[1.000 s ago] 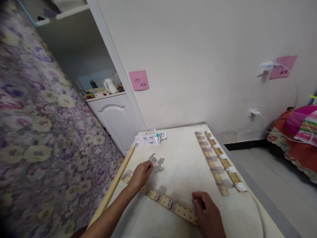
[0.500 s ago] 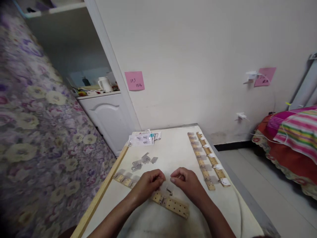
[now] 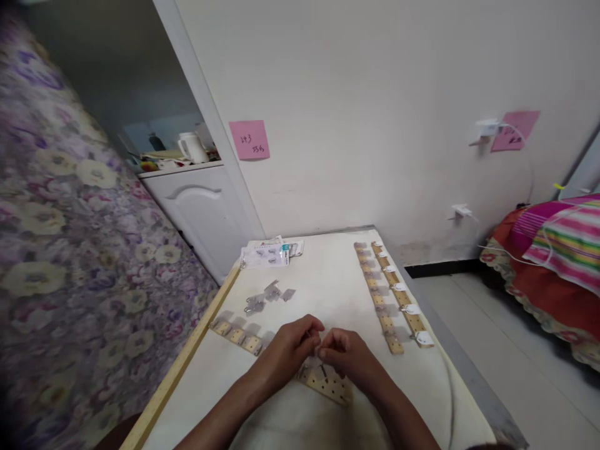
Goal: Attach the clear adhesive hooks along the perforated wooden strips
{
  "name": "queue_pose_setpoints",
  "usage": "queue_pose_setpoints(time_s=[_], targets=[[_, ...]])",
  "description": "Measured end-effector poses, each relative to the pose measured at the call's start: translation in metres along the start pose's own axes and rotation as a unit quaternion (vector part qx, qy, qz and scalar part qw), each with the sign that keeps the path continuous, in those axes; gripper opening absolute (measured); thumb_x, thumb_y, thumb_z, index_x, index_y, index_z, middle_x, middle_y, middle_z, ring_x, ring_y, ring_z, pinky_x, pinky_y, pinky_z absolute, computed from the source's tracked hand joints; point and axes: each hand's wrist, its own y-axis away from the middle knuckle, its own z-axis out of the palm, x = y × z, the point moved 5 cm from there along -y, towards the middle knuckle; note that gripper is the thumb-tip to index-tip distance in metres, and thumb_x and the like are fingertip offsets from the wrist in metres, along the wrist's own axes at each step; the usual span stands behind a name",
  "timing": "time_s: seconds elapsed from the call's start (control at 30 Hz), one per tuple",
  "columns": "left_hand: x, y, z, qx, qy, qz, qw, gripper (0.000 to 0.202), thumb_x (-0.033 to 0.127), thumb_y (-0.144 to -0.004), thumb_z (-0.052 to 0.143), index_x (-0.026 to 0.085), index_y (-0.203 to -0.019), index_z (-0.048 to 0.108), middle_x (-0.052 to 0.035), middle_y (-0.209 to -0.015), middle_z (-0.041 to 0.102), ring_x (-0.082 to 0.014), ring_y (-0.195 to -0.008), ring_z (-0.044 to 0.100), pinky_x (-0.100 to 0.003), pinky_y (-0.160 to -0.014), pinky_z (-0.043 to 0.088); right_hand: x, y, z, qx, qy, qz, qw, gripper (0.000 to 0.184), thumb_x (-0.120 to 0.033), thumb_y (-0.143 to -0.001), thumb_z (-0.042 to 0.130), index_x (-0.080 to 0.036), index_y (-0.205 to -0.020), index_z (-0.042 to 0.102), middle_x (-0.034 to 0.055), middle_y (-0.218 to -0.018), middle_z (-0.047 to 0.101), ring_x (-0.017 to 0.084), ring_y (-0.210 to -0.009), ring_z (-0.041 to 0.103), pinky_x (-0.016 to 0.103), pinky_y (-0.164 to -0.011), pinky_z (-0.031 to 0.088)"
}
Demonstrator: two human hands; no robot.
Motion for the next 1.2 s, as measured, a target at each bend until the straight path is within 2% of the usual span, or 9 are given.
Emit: queue_pose_setpoints(time_s=[0.1, 0.17, 0.23, 0.37, 0.47, 0.53, 0.67, 0.8, 1.2], targets=[[-0.009, 0.009, -0.003, 0.069, 0.07, -0.022, 0.995, 0.017, 0.026, -0.084, 0.046, 0.021, -0.094, 0.059, 0.0003, -0.082, 0.063, -0.0133, -0.075, 0.058, -0.023, -0.067, 0.041, 0.007, 0.003, -0.006, 0.028, -0.011, 0.007, 1.0, 0.024, -0.039, -0.074, 0.061, -0.02, -0.068, 0.048, -0.0096, -0.051, 0.044, 0.005, -0.042, 0.039, 0.018, -0.042, 0.032], [-0.025, 0.022, 0.003, 0.088, 0.16, -0.055, 0.982, 0.016, 0.03, -0.085, 0.046, 0.02, -0.092, 0.055, 0.0012, -0.076, 0.063, -0.0113, -0.065, 0.057, -0.023, -0.061, 0.042, 0.016, 0.005, -0.008, 0.037, -0.006, 0.031, 0.999, 0.023, -0.038, -0.074, 0.059, -0.02, -0.068, 0.047, -0.01, -0.048, 0.045, 0.006, -0.039, 0.041, 0.019, -0.041, 0.032], [-0.044, 0.039, 0.02, 0.074, 0.24, -0.094, 0.964, 0.017, 0.034, -0.084, 0.046, 0.018, -0.086, 0.053, 0.003, -0.067, 0.06, -0.0088, -0.053, 0.053, -0.021, -0.051, 0.039, 0.026, 0.005, -0.009, 0.038, 0.005, 0.048, 0.998, 0.02, -0.035, -0.074, 0.058, -0.02, -0.07, 0.047, -0.0102, -0.047, 0.047, 0.006, -0.038, 0.042, 0.019, -0.04, 0.032], [-0.083, 0.071, 0.073, 0.006, 0.347, -0.215, 0.913, 0.029, 0.048, -0.076, 0.05, 0.019, -0.077, 0.046, 0.0043, -0.054, 0.058, -0.0061, -0.034, 0.045, -0.018, -0.035, 0.024, 0.037, 0.004, -0.007, 0.029, 0.037, 0.043, 0.998, 0.013, -0.026, -0.07, 0.058, -0.019, -0.076, 0.05, -0.0107, -0.051, 0.047, 0.005, -0.039, 0.042, 0.018, -0.04, 0.031], [-0.097, 0.082, 0.104, -0.03, 0.386, -0.264, 0.883, 0.04, 0.057, -0.068, 0.054, 0.019, -0.078, 0.047, 0.0038, -0.051, 0.059, -0.006, -0.031, 0.044, -0.018, -0.032, 0.023, 0.04, 0.002, -0.006, 0.031, 0.06, 0.038, 0.997, 0.016, -0.02, -0.068, 0.056, -0.019, -0.083, 0.053, -0.0105, -0.053, 0.046, 0.005, -0.042, 0.041, 0.018, -0.042, 0.031], [-0.099, 0.082, 0.116, -0.037, 0.408, -0.284, 0.867, 0.044, 0.059, -0.064, 0.055, 0.018, -0.08, 0.047, 0.0036, -0.05, 0.06, -0.0063, -0.029, 0.044, -0.018, -0.031, 0.024, 0.044, 0.001, -0.006, 0.026, 0.076, 0.04, 0.996, 0.016, -0.019, -0.067, 0.055, -0.018, -0.083, 0.054, -0.0097, -0.054, 0.047, 0.006, -0.043, 0.041, 0.019, -0.042, 0.031], [-0.098, 0.076, 0.121, -0.007, 0.451, -0.3, 0.841, 0.044, 0.056, -0.064, 0.055, 0.017, -0.084, 0.049, 0.0032, -0.049, 0.061, -0.0062, -0.029, 0.045, -0.017, -0.029, 0.022, 0.052, -0.001, -0.007, 0.028, 0.127, 0.022, 0.991, 0.012, -0.018, -0.068, 0.053, -0.018, -0.079, 0.055, -0.0069, -0.057, 0.049, 0.009, -0.05, 0.045, 0.02, -0.046, 0.034], [-0.096, 0.072, 0.123, 0.011, 0.476, -0.318, 0.82, 0.041, 0.054, -0.063, 0.057, 0.017, -0.08, 0.049, 0.0033, -0.048, 0.06, -0.0056, -0.029, 0.046, -0.016, -0.029, 0.019, 0.056, -0.001, -0.01, 0.054, 0.169, 0.018, 0.984, 0.008, -0.017, -0.068, 0.051, -0.018, -0.075, 0.054, -0.0055, -0.059, 0.049, 0.01, -0.053, 0.045, 0.021, -0.048, 0.036], [-0.099, 0.068, 0.126, 0.072, 0.488, -0.348, 0.797, 0.045, 0.058, -0.057, 0.065, 0.019, -0.07, 0.047, 0.0043, -0.044, 0.057, -0.0055, -0.026, 0.043, -0.018, -0.029, 0.015, 0.055, 0.0, -0.011, 0.078, 0.245, 0.029, 0.966, 0.006, -0.017, -0.067, 0.051, -0.018, -0.071, 0.055, -0.0021, -0.062, 0.055, 0.013, -0.06, 0.05, 0.023, -0.057, 0.037]])
